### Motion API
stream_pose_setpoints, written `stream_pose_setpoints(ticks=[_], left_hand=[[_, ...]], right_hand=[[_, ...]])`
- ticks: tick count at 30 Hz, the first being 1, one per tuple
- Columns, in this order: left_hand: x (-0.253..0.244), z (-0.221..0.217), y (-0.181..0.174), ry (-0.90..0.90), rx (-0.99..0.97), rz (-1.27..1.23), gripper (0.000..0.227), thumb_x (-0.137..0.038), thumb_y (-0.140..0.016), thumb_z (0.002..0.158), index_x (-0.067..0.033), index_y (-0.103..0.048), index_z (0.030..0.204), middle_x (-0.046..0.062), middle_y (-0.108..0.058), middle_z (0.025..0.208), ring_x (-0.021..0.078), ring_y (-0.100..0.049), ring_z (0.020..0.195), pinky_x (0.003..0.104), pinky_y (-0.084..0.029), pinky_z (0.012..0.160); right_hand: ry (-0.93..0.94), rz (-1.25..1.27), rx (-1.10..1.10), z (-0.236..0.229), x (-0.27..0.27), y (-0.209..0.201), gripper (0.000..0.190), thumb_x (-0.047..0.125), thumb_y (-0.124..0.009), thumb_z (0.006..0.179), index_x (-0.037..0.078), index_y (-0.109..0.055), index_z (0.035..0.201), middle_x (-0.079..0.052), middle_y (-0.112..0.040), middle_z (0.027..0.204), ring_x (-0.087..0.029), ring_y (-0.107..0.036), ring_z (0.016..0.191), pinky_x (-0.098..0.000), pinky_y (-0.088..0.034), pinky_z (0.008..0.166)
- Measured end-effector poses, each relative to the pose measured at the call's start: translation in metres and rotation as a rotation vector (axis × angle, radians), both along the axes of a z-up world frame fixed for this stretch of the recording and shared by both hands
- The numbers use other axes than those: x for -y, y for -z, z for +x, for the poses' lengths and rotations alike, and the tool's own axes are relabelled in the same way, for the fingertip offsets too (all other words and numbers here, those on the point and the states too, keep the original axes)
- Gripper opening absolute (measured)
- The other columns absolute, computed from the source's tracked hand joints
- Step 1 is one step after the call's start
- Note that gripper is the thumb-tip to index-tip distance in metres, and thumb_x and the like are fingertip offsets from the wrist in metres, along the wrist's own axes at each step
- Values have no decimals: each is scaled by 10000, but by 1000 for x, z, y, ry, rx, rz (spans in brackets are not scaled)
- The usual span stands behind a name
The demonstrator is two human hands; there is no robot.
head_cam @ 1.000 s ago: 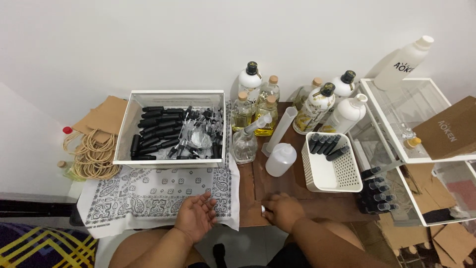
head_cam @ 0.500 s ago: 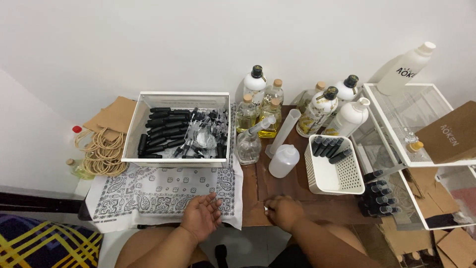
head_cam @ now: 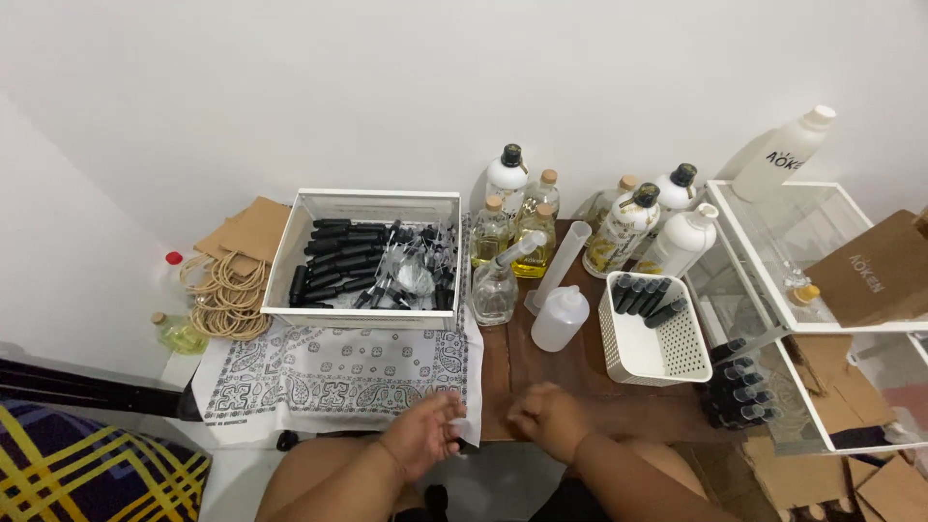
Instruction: Assembling small perfume spray bottles by attaching the spray nozzles and caps.
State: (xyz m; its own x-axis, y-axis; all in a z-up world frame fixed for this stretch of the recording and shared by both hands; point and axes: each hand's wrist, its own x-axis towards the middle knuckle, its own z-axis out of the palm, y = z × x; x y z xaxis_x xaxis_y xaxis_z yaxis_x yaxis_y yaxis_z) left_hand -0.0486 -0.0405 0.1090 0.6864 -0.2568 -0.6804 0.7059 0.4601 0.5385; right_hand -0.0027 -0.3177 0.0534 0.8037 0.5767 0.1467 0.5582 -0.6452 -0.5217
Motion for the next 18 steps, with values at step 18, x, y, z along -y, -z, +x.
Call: stream_pose_setpoints(ticks=[18], left_hand=[[20,12,27,174,95,-91,111,-148,-641,959,-130,-634,849,15,-524,763,145,-456,621,312,-400,582]], right_hand=[[-130,43,219,-11,-61,-85,141,156,-840,809,191,-795,937,30,-757,852,-241,-662,786,-405,-512,668]])
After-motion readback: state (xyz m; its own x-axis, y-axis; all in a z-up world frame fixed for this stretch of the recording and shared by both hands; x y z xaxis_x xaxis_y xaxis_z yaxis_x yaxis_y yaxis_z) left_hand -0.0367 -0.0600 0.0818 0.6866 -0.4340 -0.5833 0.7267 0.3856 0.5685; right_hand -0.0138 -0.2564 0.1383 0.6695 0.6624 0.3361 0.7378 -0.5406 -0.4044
